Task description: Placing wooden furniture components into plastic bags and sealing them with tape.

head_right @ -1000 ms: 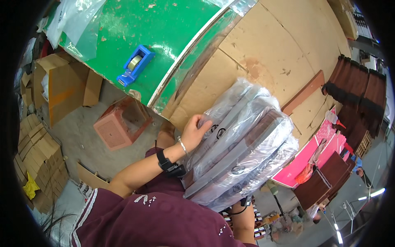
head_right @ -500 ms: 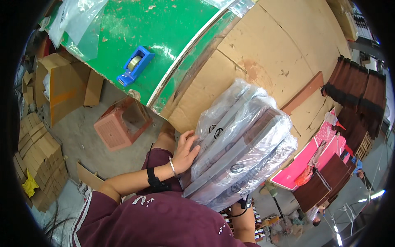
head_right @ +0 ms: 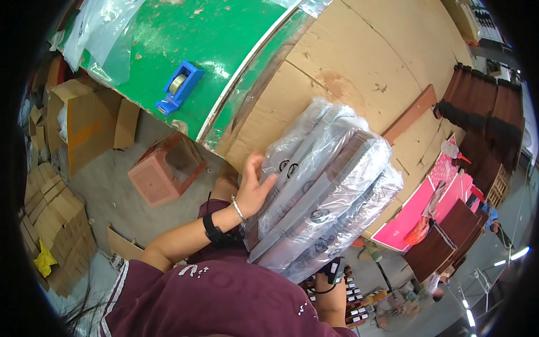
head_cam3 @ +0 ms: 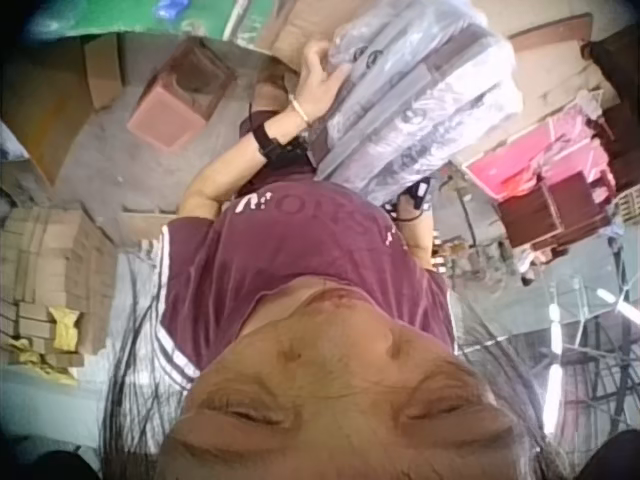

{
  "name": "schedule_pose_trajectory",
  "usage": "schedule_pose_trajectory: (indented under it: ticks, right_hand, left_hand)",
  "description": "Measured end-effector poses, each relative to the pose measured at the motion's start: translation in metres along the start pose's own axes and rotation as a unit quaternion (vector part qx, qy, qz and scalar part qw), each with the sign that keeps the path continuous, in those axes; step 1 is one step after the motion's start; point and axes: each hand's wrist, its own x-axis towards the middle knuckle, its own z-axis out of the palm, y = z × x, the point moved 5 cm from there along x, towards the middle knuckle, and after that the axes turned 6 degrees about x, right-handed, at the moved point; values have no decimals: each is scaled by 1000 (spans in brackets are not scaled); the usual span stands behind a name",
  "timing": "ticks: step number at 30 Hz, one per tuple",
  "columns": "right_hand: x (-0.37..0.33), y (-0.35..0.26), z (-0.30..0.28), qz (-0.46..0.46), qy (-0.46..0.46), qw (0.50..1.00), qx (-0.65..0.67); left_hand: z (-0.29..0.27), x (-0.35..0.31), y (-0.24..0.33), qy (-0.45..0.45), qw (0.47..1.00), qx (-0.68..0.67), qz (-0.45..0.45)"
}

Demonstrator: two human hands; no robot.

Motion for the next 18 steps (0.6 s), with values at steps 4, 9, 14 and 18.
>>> schedule_pose_trajectory:
  ticks: [4, 9, 14, 18]
  right_hand:
    - [-11, -1, -4, -10, -2, 1000, 7]
    - [-17, -1, -7, -19, -15, 1000, 9]
    - [-13, -4, -8, -31, -27, 999, 11]
    - [-11, -4, -10, -34, -35, 999, 13]
  left_hand:
    - [-10, -18, 50, -89, 972, 118, 183]
    - [3, -25, 55, -198, 946, 193, 169]
    - [9, -31, 59, -176, 952, 197, 152]
    - [10, -35, 69, -183, 953, 183, 158]
